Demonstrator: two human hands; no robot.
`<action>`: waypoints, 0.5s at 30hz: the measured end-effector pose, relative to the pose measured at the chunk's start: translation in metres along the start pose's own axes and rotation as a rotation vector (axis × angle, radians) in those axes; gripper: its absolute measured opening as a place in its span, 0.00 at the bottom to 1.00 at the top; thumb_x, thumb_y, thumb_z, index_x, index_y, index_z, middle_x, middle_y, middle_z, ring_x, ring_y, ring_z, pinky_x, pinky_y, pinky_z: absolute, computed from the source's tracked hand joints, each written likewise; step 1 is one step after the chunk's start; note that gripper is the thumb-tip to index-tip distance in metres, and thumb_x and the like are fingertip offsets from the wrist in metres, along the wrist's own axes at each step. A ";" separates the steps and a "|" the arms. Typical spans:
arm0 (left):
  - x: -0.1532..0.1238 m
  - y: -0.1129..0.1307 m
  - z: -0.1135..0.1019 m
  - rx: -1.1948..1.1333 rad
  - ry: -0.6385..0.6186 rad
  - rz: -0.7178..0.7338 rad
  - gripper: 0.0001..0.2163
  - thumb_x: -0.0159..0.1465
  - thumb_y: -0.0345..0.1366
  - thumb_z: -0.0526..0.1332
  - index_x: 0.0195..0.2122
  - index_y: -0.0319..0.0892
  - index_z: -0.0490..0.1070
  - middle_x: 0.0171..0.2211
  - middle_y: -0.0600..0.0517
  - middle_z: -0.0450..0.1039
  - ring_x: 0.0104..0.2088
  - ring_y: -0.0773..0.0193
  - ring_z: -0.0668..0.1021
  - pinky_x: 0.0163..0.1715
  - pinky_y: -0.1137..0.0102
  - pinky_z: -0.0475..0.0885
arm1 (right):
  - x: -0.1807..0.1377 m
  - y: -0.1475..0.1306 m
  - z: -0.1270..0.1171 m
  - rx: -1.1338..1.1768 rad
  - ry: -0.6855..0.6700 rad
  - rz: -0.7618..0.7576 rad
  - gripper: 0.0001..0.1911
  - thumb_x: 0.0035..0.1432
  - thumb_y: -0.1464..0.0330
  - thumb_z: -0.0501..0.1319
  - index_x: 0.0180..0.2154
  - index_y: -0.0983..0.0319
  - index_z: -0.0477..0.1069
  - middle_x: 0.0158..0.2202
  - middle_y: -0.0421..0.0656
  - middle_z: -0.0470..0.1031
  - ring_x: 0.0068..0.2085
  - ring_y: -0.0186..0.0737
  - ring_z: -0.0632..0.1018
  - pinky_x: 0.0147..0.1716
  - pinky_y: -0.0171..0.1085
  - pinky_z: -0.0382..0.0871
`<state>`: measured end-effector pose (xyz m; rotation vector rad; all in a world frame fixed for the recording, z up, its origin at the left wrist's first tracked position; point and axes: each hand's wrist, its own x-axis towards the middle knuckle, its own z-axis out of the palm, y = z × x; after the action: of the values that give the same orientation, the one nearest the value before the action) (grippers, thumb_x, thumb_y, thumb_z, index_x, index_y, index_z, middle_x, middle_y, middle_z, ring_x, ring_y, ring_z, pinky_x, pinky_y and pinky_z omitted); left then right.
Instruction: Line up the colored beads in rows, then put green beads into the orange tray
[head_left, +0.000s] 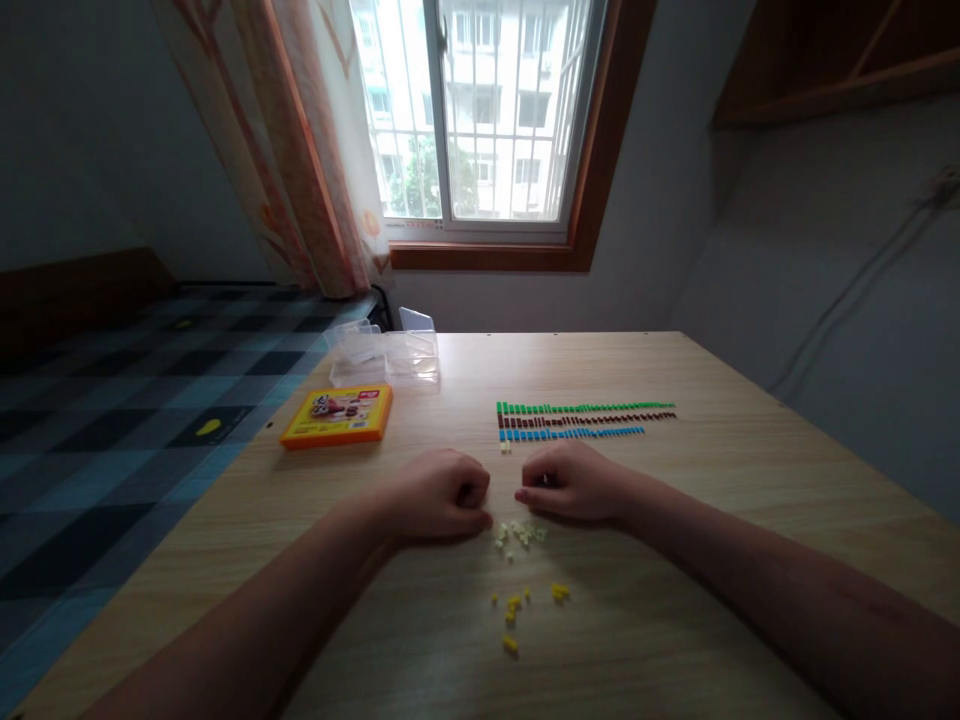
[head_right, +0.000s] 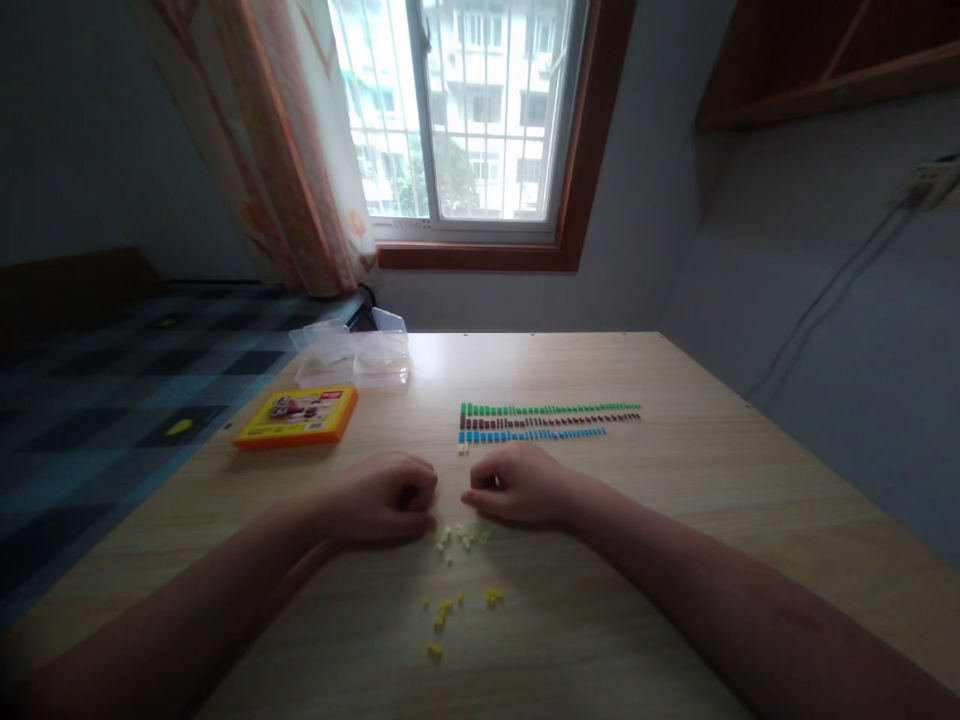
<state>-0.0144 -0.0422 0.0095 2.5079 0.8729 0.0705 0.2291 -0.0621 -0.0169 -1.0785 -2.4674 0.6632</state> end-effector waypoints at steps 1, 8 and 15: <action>0.000 -0.002 0.001 -0.017 0.018 -0.011 0.09 0.55 0.33 0.64 0.22 0.41 0.64 0.22 0.58 0.64 0.24 0.70 0.64 0.25 0.72 0.57 | 0.000 0.001 0.000 0.008 0.000 0.005 0.16 0.62 0.62 0.62 0.24 0.63 0.70 0.21 0.35 0.62 0.25 0.30 0.62 0.26 0.31 0.51; 0.002 -0.012 0.000 -0.197 0.064 0.034 0.06 0.57 0.30 0.62 0.34 0.41 0.79 0.30 0.54 0.76 0.29 0.68 0.74 0.31 0.74 0.66 | 0.000 0.005 -0.004 0.090 -0.019 0.035 0.17 0.62 0.60 0.61 0.24 0.64 0.70 0.20 0.35 0.61 0.25 0.30 0.62 0.25 0.31 0.52; 0.001 -0.014 -0.005 -0.198 0.011 0.047 0.05 0.58 0.34 0.67 0.34 0.42 0.81 0.32 0.53 0.78 0.30 0.68 0.75 0.31 0.75 0.68 | -0.001 0.012 -0.002 0.170 -0.030 0.047 0.19 0.62 0.58 0.61 0.25 0.64 0.72 0.20 0.34 0.59 0.24 0.29 0.60 0.24 0.31 0.51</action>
<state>-0.0228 -0.0298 0.0076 2.3453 0.7714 0.1781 0.2374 -0.0552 -0.0216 -1.0704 -2.3673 0.8916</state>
